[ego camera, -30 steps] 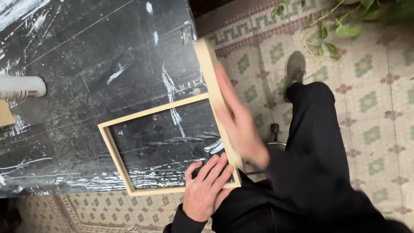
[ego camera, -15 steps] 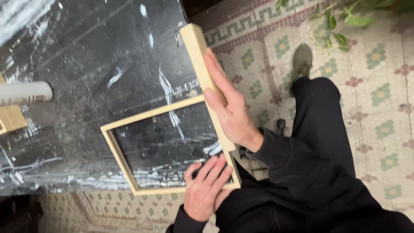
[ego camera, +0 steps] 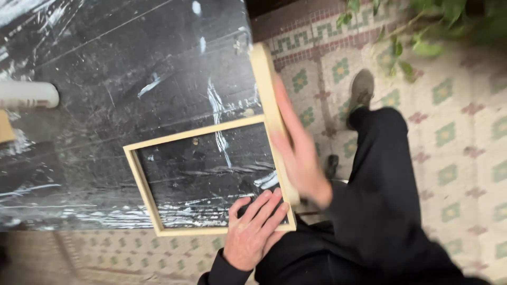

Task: The person is using a sanding block to smooth the surface and edges of a wooden picture frame on a workbench.

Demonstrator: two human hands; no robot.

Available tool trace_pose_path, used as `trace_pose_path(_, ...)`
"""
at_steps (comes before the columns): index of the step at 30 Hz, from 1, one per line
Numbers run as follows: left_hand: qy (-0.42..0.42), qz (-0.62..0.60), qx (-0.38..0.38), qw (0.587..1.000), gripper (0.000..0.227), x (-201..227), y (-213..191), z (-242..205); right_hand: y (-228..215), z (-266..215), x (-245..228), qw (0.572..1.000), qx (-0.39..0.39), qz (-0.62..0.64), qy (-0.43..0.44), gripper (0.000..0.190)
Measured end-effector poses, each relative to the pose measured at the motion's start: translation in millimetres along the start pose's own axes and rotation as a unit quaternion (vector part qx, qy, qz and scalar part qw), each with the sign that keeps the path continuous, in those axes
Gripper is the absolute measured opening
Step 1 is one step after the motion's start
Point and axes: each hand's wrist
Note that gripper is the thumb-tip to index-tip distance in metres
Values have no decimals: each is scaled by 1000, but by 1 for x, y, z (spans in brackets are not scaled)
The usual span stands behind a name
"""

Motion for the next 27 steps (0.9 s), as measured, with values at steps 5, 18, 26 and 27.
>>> trace_pose_path(5, -16, -16, 42, 999, 55, -5, 0, -1, 1, -106, 14, 996, -25, 1, 82, 69)
trace_pose_path(18, 2, -28, 91, 995, 47, -11, -4, -5, 8, -71, 2, 988, 39, -127, 78, 66)
trace_pose_path(26, 9, -40, 89, 995, 46, -7, -5, -7, 11, -21, -10, 995, 16, -97, 31, 68)
trace_pose_path(27, 11, -37, 84, 996, 46, -10, -4, -7, 12, -46, -5, 993, 19, -112, 35, 68)
Point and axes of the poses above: each hand's wrist, its own z-axis towards the middle knuckle, its own y-axis out of the palm, x = y × z, and after that the axes turned 3 degrees about -z, right-handed
